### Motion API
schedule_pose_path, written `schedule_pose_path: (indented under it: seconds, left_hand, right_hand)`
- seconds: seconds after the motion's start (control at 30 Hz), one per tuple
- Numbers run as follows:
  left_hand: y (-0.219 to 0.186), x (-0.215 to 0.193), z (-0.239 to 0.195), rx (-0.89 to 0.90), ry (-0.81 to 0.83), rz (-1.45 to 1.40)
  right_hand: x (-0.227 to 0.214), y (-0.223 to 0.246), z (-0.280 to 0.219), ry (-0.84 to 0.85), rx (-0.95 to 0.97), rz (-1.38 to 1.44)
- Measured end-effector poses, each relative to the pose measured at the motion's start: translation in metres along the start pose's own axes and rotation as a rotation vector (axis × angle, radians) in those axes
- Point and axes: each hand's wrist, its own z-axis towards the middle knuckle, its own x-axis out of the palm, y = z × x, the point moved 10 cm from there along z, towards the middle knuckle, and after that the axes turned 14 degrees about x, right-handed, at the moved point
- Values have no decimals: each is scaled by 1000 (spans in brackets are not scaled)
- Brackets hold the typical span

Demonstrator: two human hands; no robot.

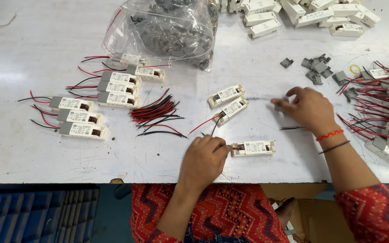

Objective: The person assembles small white electrical components by inserting red and black wires into terminals and securing them with a screwdriver. They repeatedly pick up components, attach wires, and place the finished units into a stack on the table.

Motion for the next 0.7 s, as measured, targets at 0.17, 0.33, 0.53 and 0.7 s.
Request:
schedule_pose_path:
  seconds: [0.17,0.33,0.53,0.7]
  left_hand:
    - [8,6,-3,-61,13,-58]
    - [7,-3,-1,-52,-49,-38]
    - [7,-1,1,-53,-31,-7]
    - [10,5,0,-71,6,5]
  right_hand:
    - [11,2,10,118,-52,216]
    - [3,-1,3,180,-67,311]
    - [-18,17,-23,249,-476,377]
    - [13,-1,-15,257,-385,86]
